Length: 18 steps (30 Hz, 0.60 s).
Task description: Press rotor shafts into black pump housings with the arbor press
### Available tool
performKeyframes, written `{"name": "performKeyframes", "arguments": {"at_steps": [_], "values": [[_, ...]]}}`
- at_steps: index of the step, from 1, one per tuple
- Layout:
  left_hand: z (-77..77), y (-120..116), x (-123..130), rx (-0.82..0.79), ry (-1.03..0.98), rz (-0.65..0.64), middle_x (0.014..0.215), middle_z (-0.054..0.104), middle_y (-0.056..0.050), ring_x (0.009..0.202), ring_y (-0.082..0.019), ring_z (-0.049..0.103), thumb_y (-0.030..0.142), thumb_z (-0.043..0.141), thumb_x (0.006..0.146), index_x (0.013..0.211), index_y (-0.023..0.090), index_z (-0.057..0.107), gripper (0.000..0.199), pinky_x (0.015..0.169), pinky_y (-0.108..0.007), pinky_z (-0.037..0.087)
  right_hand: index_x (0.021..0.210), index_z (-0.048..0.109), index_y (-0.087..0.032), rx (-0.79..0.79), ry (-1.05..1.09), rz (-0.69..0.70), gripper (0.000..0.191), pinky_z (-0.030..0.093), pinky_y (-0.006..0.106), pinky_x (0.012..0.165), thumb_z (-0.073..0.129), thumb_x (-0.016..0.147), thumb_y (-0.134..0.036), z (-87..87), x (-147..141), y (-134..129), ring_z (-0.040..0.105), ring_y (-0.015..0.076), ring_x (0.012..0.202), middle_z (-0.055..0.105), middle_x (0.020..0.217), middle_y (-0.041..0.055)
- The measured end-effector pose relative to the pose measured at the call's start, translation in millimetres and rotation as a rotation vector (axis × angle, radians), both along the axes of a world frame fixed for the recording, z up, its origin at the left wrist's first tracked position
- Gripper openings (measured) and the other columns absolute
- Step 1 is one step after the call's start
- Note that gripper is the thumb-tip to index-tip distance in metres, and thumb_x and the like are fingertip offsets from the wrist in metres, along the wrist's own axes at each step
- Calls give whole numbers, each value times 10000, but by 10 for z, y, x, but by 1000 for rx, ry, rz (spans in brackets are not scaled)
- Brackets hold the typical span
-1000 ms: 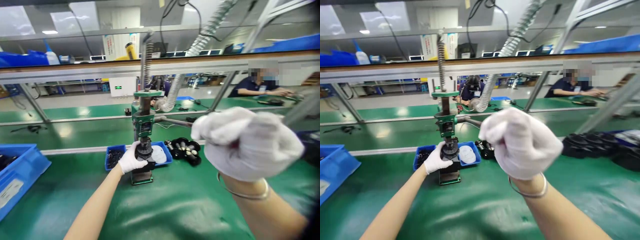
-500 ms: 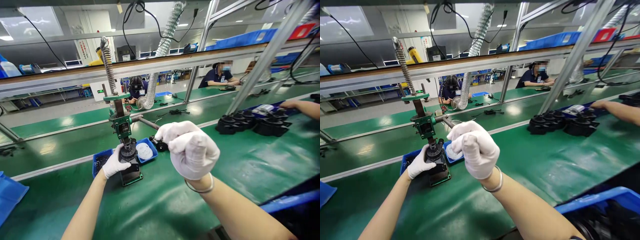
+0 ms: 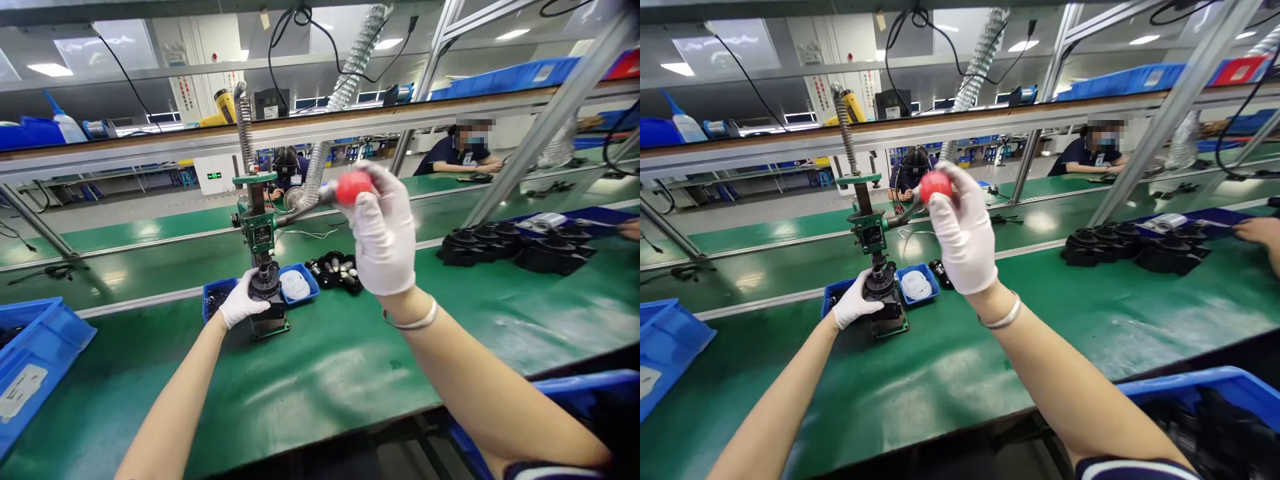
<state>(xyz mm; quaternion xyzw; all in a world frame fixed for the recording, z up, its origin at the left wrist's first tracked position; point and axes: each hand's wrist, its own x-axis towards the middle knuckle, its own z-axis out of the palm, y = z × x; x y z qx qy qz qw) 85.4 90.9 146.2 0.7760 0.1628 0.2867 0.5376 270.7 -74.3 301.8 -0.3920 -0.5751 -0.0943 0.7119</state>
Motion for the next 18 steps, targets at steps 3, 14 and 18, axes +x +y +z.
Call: {"name": "performKeyframes", "arguments": {"at_steps": [3, 14, 18], "values": [[-65, -338, -330, 23, 17, -16, 1394, 526, -146, 1301, -335, 504, 274, 832, 638, 1375, 179, 394, 863, 1156, -507, 329, 1293, 532, -266, -347, -167, -44, 378, 494, 436, 1035, 563, 942, -401, -474, 59, -101, 595, 219, 1204, 595, 1291, 79], [-694, -646, -1257, -116, 131, -25, 1537, 394, -123, 1411, -304, 385, 398, 654, 875, 1456, 227, 384, 663, 1188, -502, 287, 1425, 441, -228, -989, -336, 216, 529, 432, 475, 1109, 552, 911, -291, -2067, -477, -178, 511, 241, 1324, 519, 1443, 114], [-645, -651, -1348, 150, 244, 18, 1601, 254, -126, 1476, -337, 227, 395, 720, 805, 1502, 215, 310, 828, 1218, -526, 202, 1437, 434, -198, -984, -457, 282, 593, 388, 478, 1145, 604, 875, -277, -2012, -567, -39, 460, 256, 1368, 487, 1473, 126]]}}
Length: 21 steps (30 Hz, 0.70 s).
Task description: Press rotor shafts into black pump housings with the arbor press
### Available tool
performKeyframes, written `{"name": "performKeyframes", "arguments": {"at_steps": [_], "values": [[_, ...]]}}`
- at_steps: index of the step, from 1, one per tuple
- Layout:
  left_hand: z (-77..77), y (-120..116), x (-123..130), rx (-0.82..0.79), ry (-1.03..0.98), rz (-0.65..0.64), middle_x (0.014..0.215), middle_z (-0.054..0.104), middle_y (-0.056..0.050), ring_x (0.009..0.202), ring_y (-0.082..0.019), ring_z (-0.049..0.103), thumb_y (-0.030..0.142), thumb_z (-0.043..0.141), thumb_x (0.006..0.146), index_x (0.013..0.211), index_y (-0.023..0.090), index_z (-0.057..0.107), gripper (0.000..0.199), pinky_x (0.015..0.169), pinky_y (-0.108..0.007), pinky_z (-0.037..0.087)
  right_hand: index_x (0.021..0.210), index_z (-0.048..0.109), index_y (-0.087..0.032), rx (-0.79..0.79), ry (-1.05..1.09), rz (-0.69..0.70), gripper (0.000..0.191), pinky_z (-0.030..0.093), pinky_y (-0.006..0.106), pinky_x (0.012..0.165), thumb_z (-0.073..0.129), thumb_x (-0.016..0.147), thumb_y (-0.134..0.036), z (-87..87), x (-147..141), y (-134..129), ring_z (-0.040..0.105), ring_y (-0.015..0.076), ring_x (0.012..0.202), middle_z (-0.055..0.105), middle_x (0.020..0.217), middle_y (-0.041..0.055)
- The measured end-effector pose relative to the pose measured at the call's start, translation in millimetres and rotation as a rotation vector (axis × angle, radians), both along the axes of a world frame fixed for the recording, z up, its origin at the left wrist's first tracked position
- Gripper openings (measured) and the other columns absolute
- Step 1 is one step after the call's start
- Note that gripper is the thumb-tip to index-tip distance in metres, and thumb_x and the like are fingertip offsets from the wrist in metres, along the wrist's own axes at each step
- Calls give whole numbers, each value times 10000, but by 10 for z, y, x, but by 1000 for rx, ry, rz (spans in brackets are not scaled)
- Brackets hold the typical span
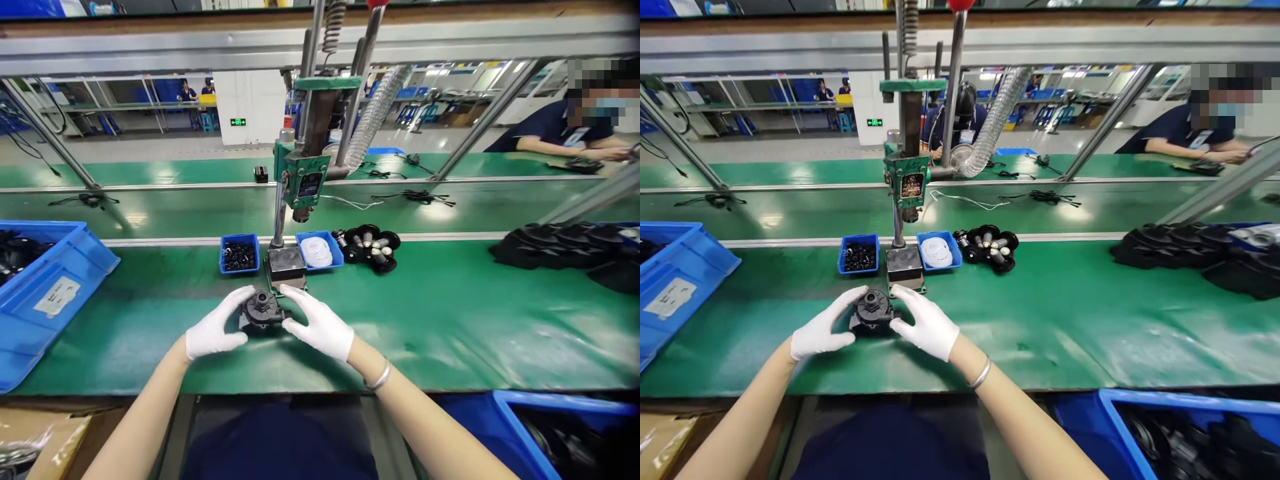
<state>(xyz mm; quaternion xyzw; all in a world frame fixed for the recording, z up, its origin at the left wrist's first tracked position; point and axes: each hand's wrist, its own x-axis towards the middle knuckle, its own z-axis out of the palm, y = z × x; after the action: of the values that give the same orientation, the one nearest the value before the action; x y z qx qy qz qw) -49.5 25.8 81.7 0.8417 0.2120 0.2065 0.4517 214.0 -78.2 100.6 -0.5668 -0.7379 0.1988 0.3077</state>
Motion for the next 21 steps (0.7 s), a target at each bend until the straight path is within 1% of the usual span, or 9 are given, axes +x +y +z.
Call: {"name": "performKeyframes", "arguments": {"at_steps": [2, 5, 8, 12, 14, 16, 18, 20, 21], "values": [[-3, -50, 38, 149, 113, 45, 1605, 230, -134, 1480, -350, 203, 330, 763, 747, 1522, 212, 252, 935, 1214, -543, 215, 1446, 423, -192, -21, -23, 62, 639, 388, 477, 1145, 635, 849, -274, -14, -43, 74, 457, 266, 1370, 475, 1482, 134], [-28, -113, 117, 279, 214, 118, 1579, 294, -123, 1473, -319, 237, 246, 663, 812, 1525, 221, 228, 835, 1210, -527, 256, 1461, 406, -188, -37, -30, 122, 697, 373, 471, 1159, 671, 821, -265, -77, -99, 178, 435, 273, 1387, 440, 1506, 142], [-48, -114, 145, 303, 238, 109, 1567, 325, -104, 1467, -287, 257, 222, 573, 880, 1523, 244, 224, 732, 1212, -499, 273, 1466, 406, -172, -38, -14, 182, 719, 361, 458, 1170, 696, 817, -282, -131, -109, 260, 408, 275, 1406, 407, 1527, 150], [-58, -57, 168, 341, 182, 83, 1535, 358, -120, 1424, -269, 333, 191, 586, 865, 1528, 244, 209, 764, 1185, -470, 328, 1483, 390, -191, -46, -29, 221, 701, 355, 455, 1173, 668, 850, -308, -122, -55, 329, 400, 267, 1412, 403, 1534, 132], [-43, -73, 200, 364, 160, 110, 1500, 400, -126, 1386, -269, 384, 175, 605, 836, 1523, 236, 231, 784, 1163, -458, 359, 1481, 395, -217, -60, -26, 210, 670, 352, 456, 1174, 639, 865, -315, -105, -44, 331, 406, 262, 1408, 410, 1533, 110], [-9, -167, 231, 374, 179, 198, 1449, 451, -134, 1341, -296, 430, 201, 633, 810, 1511, 230, 273, 787, 1134, -476, 386, 1469, 411, -242, -72, 7, 134, 631, 342, 468, 1177, 605, 877, -342, -122, -70, 283, 419, 263, 1399, 440, 1517, 87], [23, -327, 261, 375, 223, 341, 1382, 499, -148, 1271, -341, 487, 323, 681, 793, 1498, 223, 310, 803, 1082, -518, 426, 1474, 388, -261, -84, 93, -43, 619, 332, 489, 1178, 556, 896, -403, -208, -124, 185, 432, 270, 1390, 475, 1490, 82], [23, -476, 313, 363, 253, 470, 1359, 511, -149, 1198, -360, 544, 611, 742, 683, 1495, 234, 319, 990, 1029, -523, 472, 1526, 257, -256, -154, 255, -228, 696, 377, 469, 1154, 495, 913, -484, -363, -172, 74, 463, 273, 1368, 468, 1489, 121], [7, -516, 350, 311, 208, 525, 1340, 523, -156, 1173, -361, 567, 704, 742, 624, 1499, 230, 314, 1083, 1000, -513, 497, 1545, 182, -273, -217, 325, -241, 684, 439, 408, 1113, 411, 944, -507, -453, -186, 30, 488, 251, 1348, 443, 1505, 136]]}}
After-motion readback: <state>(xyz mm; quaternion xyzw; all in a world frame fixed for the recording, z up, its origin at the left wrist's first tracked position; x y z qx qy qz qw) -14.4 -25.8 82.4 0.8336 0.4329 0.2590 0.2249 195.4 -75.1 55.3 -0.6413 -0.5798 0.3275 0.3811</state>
